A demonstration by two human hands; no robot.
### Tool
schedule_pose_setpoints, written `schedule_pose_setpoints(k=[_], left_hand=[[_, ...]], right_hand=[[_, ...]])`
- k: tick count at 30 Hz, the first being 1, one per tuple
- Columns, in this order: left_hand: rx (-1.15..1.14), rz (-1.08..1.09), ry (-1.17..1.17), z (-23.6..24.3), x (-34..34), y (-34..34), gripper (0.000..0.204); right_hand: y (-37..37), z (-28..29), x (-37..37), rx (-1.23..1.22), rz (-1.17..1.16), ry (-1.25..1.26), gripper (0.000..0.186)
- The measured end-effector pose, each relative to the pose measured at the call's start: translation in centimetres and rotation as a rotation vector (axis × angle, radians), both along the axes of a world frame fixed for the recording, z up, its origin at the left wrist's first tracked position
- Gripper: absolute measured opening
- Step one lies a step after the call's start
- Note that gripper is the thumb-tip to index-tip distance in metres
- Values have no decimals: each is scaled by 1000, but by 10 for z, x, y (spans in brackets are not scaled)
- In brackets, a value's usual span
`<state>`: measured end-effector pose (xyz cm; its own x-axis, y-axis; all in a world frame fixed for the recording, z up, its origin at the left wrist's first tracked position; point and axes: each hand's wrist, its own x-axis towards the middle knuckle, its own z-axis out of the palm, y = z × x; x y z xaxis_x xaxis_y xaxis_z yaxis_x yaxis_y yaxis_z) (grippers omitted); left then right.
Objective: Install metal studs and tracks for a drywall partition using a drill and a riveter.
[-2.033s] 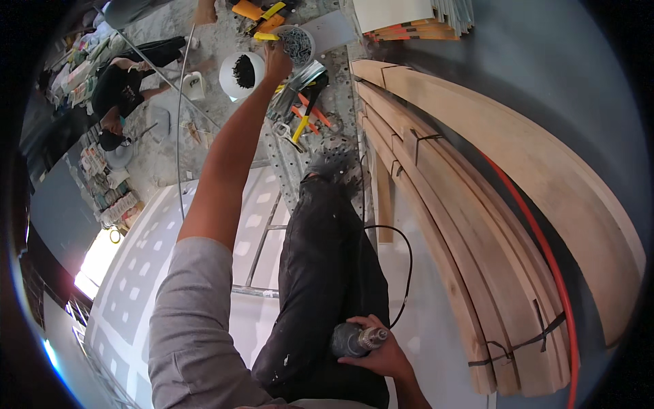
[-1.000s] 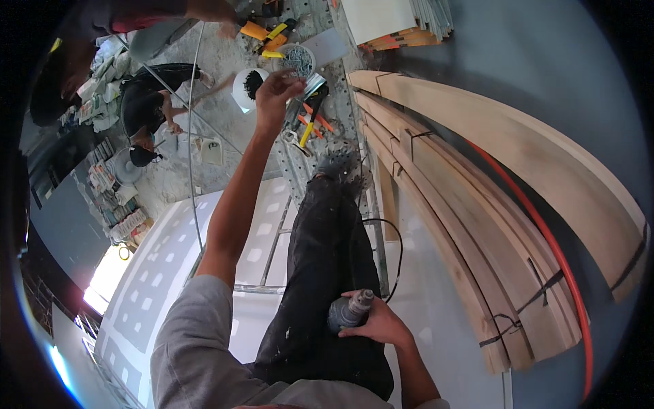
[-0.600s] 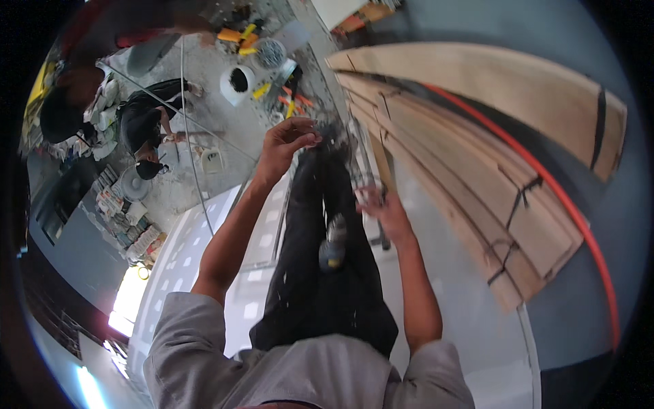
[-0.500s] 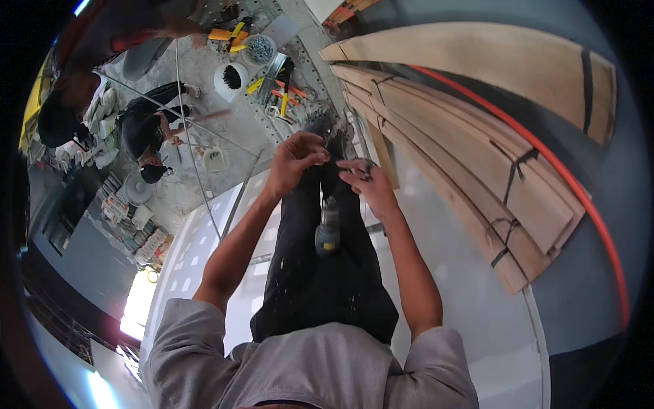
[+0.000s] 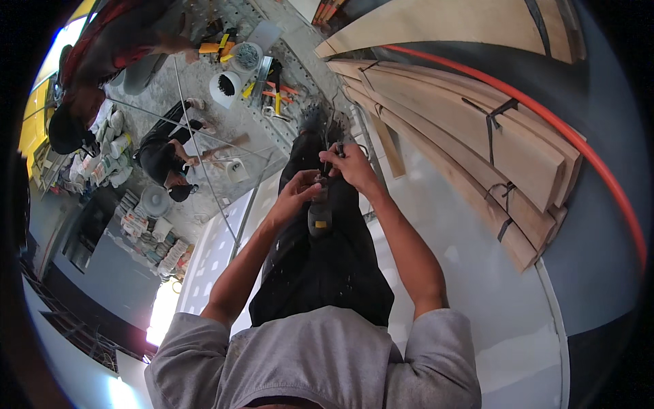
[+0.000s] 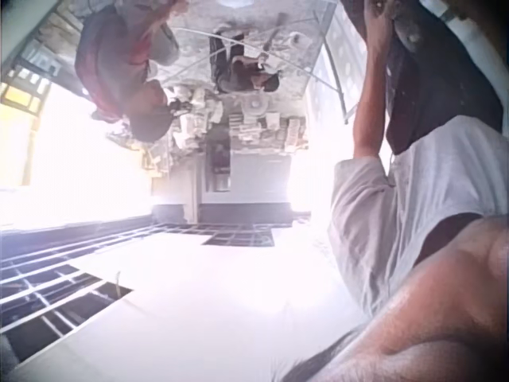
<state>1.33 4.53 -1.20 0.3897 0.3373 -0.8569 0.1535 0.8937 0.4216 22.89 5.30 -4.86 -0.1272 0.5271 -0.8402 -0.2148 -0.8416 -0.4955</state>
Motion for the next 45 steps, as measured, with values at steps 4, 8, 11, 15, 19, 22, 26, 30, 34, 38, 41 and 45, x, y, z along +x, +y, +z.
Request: schedule_pose_setpoints(k=[4,8,11,15,19,22,26,30,34,38,41,45], left_hand=[[15,-4,-56,-1,-5,-11,48],[67,6,-27,5,0,-11,43],[104,-35,2,4,1,-13,44],[114,-79,27,4,2,-16,46],[137,-77,52,5,0,-21,40],[145,-19,67,8,4,-24,39],[229,-98,186,17,14,-19,44],[479,-312,437,25,19,-18,50],[171,-66,247,16,10,-25,47],[-163,269,-40,12,6,-24,43],[-133,117,-37,12,7,-24,40],[-2,14,-42,9,8,-28,41]], right_hand=[[0,-1,-8,-7,-11,83,27],[-2,4,-8,18,8,40,27],[-5,5,-9,29,6,26,27],[-5,7,-5,55,101,-19,29],[0,12,-11,61,81,-10,30],[2,13,-12,64,159,-72,31],[1,11,-12,69,184,-71,31],[8,20,-12,10,217,-126,28],[0,9,-12,17,192,-115,27],[-11,2,-11,-4,84,-42,25],[-14,-2,-10,-13,71,-19,25],[-19,-9,-5,-3,59,-13,25]])
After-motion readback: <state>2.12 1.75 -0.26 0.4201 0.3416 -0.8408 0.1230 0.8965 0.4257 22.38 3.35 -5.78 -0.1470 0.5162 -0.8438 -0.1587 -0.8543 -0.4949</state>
